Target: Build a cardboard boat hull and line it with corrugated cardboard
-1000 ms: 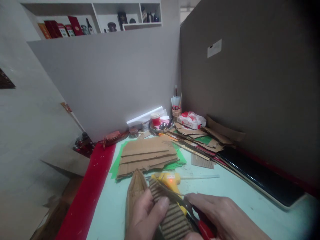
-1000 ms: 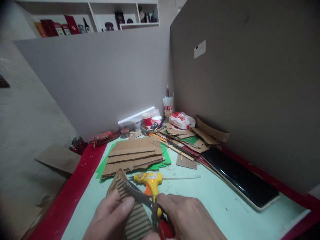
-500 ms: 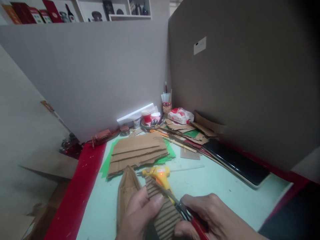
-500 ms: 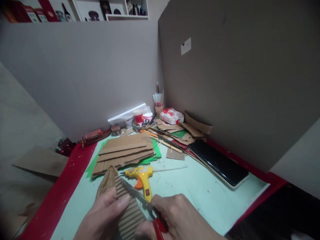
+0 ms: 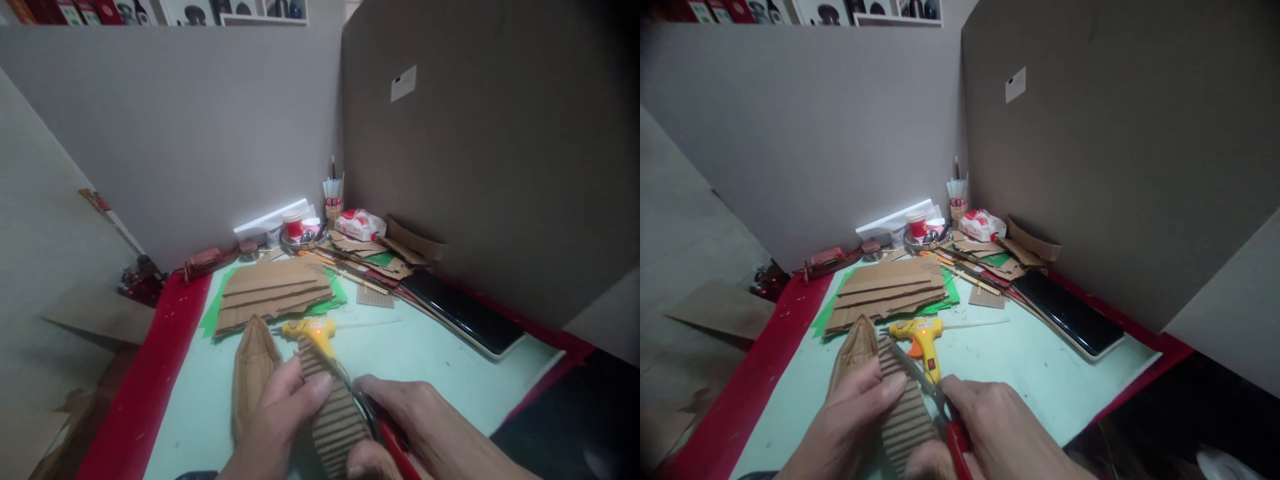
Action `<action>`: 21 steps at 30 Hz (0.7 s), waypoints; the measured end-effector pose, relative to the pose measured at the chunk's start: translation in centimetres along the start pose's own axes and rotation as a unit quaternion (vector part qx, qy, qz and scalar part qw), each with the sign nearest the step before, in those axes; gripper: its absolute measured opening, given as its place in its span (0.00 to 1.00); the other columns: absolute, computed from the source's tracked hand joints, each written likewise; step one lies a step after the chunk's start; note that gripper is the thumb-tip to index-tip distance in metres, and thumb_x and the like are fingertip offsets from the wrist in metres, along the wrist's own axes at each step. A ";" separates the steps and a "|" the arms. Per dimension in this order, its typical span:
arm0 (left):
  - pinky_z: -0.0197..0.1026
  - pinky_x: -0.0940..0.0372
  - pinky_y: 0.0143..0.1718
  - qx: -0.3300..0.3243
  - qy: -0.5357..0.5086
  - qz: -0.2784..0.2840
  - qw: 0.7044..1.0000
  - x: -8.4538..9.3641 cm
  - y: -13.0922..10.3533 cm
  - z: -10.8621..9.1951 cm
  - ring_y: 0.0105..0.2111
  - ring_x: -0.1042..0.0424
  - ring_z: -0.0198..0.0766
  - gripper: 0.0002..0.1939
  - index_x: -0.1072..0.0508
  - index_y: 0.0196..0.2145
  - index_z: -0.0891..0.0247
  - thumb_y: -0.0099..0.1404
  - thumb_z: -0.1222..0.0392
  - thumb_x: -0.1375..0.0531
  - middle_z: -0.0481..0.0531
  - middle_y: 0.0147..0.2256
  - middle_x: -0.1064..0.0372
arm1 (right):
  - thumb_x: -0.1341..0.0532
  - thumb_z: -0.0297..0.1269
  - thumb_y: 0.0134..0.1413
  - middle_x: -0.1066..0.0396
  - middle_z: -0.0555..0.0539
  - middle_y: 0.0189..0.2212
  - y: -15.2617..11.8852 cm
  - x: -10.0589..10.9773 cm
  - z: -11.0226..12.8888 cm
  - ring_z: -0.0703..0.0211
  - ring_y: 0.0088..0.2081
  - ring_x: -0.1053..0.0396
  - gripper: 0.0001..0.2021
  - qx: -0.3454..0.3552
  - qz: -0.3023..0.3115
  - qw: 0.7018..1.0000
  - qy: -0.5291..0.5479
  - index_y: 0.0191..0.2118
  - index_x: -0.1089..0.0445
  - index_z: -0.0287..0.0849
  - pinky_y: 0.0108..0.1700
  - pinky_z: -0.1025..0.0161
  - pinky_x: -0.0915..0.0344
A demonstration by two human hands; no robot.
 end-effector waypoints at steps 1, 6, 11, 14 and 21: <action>0.46 0.36 0.46 0.002 0.018 0.003 1.000 0.0 0.0 0.3 0.41 0.24 0.47 0.18 0.24 0.49 0.64 0.63 0.57 0.36 0.57 0.38 0.22 | 0.36 0.37 0.54 0.32 0.53 0.26 -0.1 0.0 0.2 0.63 0.26 0.39 0.06 0.003 -0.010 1.000 0.000 0.33 0.34 0.43 0.27 0.69 0.43; 0.45 0.38 0.46 0.007 0.052 0.021 0.998 -0.8 -0.5 0.9 0.40 0.26 0.45 0.15 0.21 0.42 0.64 0.60 0.53 0.33 0.54 0.35 0.23 | 0.38 0.44 0.60 0.32 0.54 0.27 -0.1 0.1 0.7 0.62 0.28 0.39 0.10 0.036 -0.040 0.998 0.011 0.32 0.34 0.44 0.29 0.68 0.42; 0.46 0.36 0.46 -0.009 -0.004 0.030 1.000 -1.7 -0.9 0.1 0.40 0.24 0.47 0.19 0.24 0.51 0.63 0.63 0.57 0.36 0.57 0.37 0.22 | 0.38 0.48 0.59 0.39 0.57 0.23 -0.6 1.2 -0.1 0.63 0.25 0.46 0.12 0.048 -0.106 0.993 0.014 0.35 0.35 0.44 0.27 0.68 0.46; 0.44 0.35 0.44 -0.047 -0.016 0.016 0.999 -1.6 -0.7 0.0 0.40 0.24 0.45 0.21 0.27 0.54 0.61 0.62 0.59 0.35 0.56 0.39 0.23 | 0.36 0.50 0.57 0.40 0.58 0.23 -1.2 1.3 -1.0 0.62 0.25 0.44 0.20 0.017 -0.150 0.988 0.018 0.49 0.37 0.45 0.28 0.68 0.43; 0.41 0.34 0.43 -0.050 -0.016 -0.059 0.997 -1.8 -1.1 -0.2 0.40 0.25 0.44 0.19 0.27 0.53 0.62 0.66 0.55 0.39 0.55 0.39 0.22 | 0.35 0.57 0.50 0.27 0.45 0.37 -2.0 1.2 -1.4 0.52 0.35 0.28 0.24 0.056 -0.190 0.980 0.007 0.46 0.31 0.44 0.39 0.61 0.30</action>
Point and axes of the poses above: each hand's wrist, its own y-axis towards the middle knuckle, its own x-axis out of the back of the hand, z = x × y, the point moved 2 cm from there along y, towards the middle knuckle
